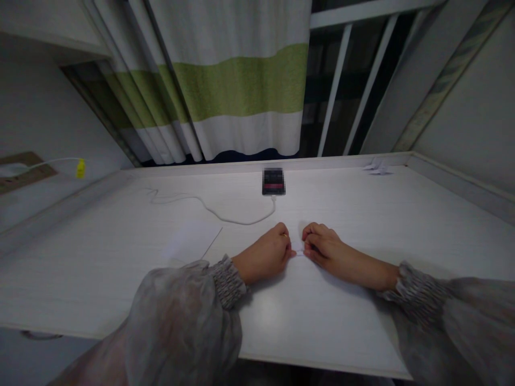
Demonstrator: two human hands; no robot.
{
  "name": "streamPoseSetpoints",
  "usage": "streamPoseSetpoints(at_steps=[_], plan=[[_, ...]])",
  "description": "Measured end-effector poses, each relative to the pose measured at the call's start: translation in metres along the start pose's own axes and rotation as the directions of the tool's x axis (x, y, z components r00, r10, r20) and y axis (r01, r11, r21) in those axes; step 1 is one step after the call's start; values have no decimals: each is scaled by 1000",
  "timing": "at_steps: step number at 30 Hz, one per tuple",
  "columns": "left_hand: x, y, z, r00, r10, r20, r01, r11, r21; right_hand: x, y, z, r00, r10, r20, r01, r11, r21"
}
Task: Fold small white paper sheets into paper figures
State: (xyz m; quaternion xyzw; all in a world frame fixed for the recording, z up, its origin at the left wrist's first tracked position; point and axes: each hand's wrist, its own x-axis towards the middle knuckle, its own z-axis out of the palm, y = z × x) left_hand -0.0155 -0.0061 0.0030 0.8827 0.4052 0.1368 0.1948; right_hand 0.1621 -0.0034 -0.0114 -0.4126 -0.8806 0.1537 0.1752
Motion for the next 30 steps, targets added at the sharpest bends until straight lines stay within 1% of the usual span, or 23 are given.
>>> streamPoseSetpoints(at_steps=[8, 13, 16, 21, 30], plan=[[3, -1, 0, 998, -59, 6, 60, 996, -67, 3, -5, -2, 990, 135, 48, -136, 990, 22], [5, -2, 1, 995, -103, -5, 102, 990, -94, 5, -8, -4, 978, 197, 69, -198, 980, 11], [5, -2, 1, 996, -92, -1, 91, 993, -70, 6, -9, -4, 975, 211, 71, -211, 977, -4], [5, 0, 0, 996, -84, 40, 84, 996, -14, 5, -12, -4, 968, 237, 76, -235, 971, -33], [9, -3, 1, 995, -99, 33, 101, 994, -47, 8, -10, -2, 958, 279, 73, -275, 960, -61]])
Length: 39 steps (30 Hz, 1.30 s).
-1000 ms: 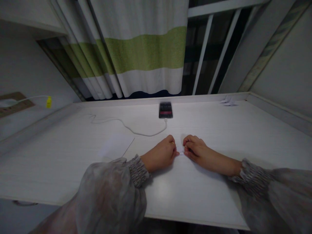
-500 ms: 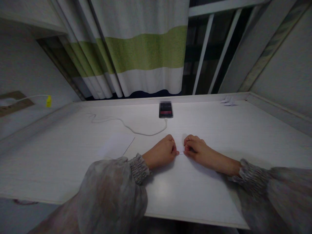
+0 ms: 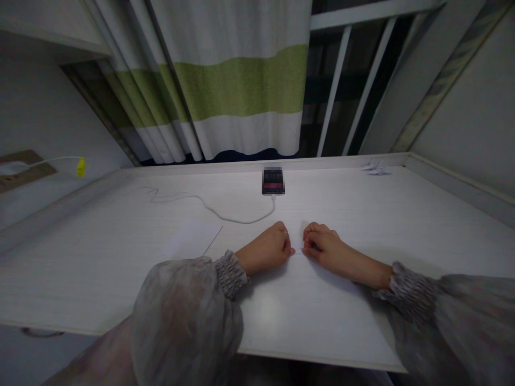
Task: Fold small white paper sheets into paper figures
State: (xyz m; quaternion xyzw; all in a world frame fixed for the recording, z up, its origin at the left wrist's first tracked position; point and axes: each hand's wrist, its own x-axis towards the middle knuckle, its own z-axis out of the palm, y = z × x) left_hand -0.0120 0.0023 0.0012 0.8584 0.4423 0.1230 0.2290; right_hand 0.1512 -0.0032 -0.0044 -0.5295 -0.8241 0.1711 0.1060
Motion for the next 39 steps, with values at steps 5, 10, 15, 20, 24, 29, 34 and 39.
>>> streamPoseSetpoints(at_steps=[5, 10, 15, 20, 24, 29, 34, 39], plan=[[2, -2, 0, 999, -39, -25, 37, 997, -66, 2, 5, 1, 999, -46, -11, 46, 999, -11], [4, -3, 1, 999, -36, -35, 34, 998, -60, 2, 4, -2, 997, -76, -4, 75, 995, -71], [3, -1, 2, 999, -31, -38, 28, 997, -68, 3, 0, -5, 999, -44, 23, 46, 995, -89], [1, 3, -1, 999, -17, -28, 15, 997, -82, 3, 2, -4, 999, -42, 21, 43, 998, -52], [0, 4, -1, 999, -21, -35, 19, 997, -74, 4, 2, -4, 997, -73, 19, 74, 996, -47], [3, -2, 5, 997, -26, -75, 21, 998, -66, 3, -1, -6, 997, -71, 36, 72, 997, -23], [3, -4, 5, 997, 8, -76, -12, 998, -54, 0, -4, -7, 999, -46, 20, 46, 999, 9], [0, -3, 5, 992, 73, -106, -80, 995, -59, -1, -2, -8, 998, -50, -26, 53, 992, 117]])
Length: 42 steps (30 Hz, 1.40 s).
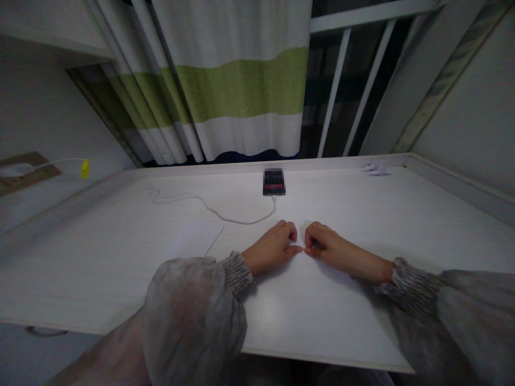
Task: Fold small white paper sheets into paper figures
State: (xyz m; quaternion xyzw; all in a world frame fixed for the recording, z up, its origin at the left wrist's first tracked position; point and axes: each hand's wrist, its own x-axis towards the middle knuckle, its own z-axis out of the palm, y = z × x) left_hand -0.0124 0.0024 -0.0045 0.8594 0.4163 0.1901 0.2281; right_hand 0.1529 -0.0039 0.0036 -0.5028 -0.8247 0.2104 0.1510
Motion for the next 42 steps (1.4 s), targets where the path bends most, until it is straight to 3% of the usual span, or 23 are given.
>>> streamPoseSetpoints(at_steps=[9, 16, 22, 28, 42], plan=[[0, 1, 0, 999, 19, 31, -19, 1000, -14, -2, 7, -5, 999, -35, 24, 30, 985, 169], [1, 2, 0, 999, 10, 34, -9, 1000, -22, 0, 14, -11, 991, -11, 136, -38, 937, 348], [1, 1, 1, 1000, 16, 19, -16, 999, -35, 0, 6, -4, 999, 21, 31, -29, 961, 276], [1, 3, 1, 1000, -14, 6, 14, 997, -73, 7, 6, 1, 998, 44, 49, -53, 982, 183], [5, 0, -6, 996, -20, 90, 22, 999, -28, 3, 4, -2, 988, 127, 84, -149, 921, 361]])
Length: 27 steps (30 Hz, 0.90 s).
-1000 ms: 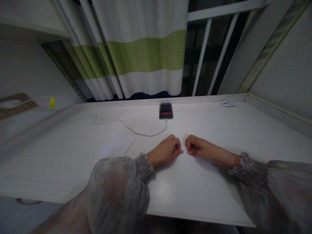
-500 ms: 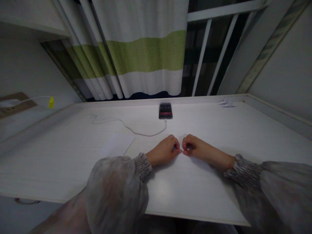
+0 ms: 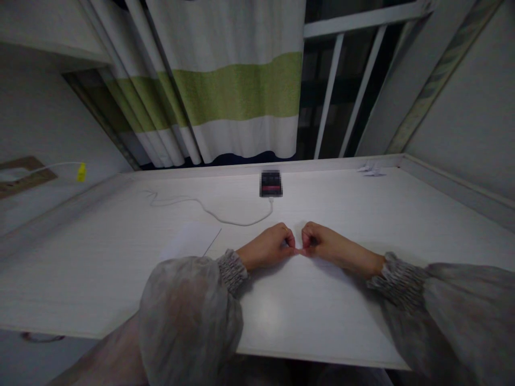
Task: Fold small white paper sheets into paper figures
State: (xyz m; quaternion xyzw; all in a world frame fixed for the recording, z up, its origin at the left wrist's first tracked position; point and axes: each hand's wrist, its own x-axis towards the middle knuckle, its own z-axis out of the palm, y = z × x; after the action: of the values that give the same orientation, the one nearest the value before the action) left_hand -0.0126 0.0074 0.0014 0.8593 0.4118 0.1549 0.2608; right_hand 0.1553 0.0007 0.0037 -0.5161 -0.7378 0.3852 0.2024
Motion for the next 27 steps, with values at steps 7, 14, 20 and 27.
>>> streamPoseSetpoints(at_steps=[7, 14, 20, 27], plan=[[-1, -4, -4, 998, 30, 52, -31, 999, 12, 1, 5, 1, 1000, -14, -27, 13, 999, -39], [-4, -4, -7, 997, -41, 61, 44, 998, -44, 2, 5, 0, 1000, -21, -18, 20, 998, -52], [-4, -5, -9, 994, -84, 74, 93, 989, -114, 2, 5, 0, 1000, -9, -16, 9, 1000, -23], [-5, -6, -10, 989, -96, 108, 110, 985, -135, 4, 3, 0, 1000, -9, -5, 9, 1000, -23]])
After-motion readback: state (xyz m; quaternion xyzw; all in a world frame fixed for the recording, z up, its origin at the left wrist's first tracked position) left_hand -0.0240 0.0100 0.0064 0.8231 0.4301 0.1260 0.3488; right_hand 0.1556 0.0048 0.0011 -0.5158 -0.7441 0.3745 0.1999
